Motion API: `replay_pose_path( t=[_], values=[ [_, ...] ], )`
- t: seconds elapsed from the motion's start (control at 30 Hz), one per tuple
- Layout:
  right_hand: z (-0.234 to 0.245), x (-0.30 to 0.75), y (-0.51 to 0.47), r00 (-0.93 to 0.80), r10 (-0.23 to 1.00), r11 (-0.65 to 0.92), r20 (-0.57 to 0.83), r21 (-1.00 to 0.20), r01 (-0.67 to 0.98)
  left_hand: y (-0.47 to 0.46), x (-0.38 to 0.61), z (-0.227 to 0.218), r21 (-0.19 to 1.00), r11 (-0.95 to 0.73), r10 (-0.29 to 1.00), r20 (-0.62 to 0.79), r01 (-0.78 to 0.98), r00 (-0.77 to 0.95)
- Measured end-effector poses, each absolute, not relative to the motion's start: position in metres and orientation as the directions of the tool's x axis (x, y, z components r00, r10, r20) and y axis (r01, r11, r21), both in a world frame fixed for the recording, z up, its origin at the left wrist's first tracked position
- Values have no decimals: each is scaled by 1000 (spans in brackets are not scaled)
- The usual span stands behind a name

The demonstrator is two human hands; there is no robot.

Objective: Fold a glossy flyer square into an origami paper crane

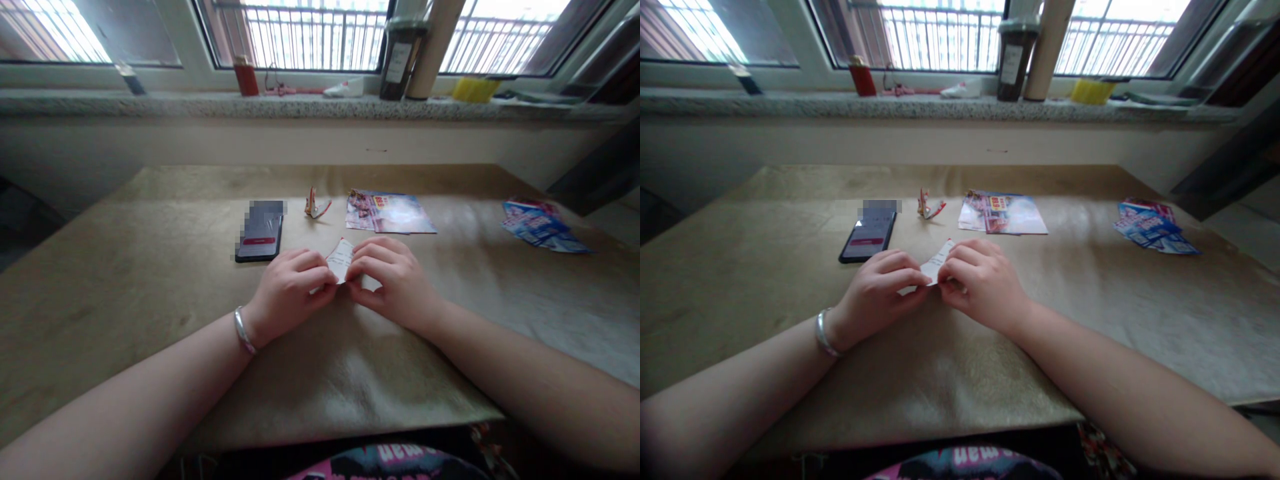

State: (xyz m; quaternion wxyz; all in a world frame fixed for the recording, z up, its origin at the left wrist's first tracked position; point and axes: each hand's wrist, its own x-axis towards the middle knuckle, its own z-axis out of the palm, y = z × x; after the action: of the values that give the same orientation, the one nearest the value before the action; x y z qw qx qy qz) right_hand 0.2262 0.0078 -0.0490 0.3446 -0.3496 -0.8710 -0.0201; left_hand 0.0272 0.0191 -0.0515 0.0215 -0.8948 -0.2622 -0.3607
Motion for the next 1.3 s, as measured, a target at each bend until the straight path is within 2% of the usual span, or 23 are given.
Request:
replay_pose_path(
  t=[0.6, 0.83, 1.3],
  values=[
    [-49, 228, 8, -513, 638, 696, 574, -146, 703, 20, 27, -53, 191, -857, 477, 645, 479, 597],
    [-51, 231, 8, -535, 624, 682, 569, -63, 729, 19, 27, -54, 238, -833, 526, 617, 499, 585],
    [-49, 230, 9, -493, 682, 644, 540, -124, 755, 19, 27, -55, 248, -834, 526, 626, 492, 575]
  ],
)
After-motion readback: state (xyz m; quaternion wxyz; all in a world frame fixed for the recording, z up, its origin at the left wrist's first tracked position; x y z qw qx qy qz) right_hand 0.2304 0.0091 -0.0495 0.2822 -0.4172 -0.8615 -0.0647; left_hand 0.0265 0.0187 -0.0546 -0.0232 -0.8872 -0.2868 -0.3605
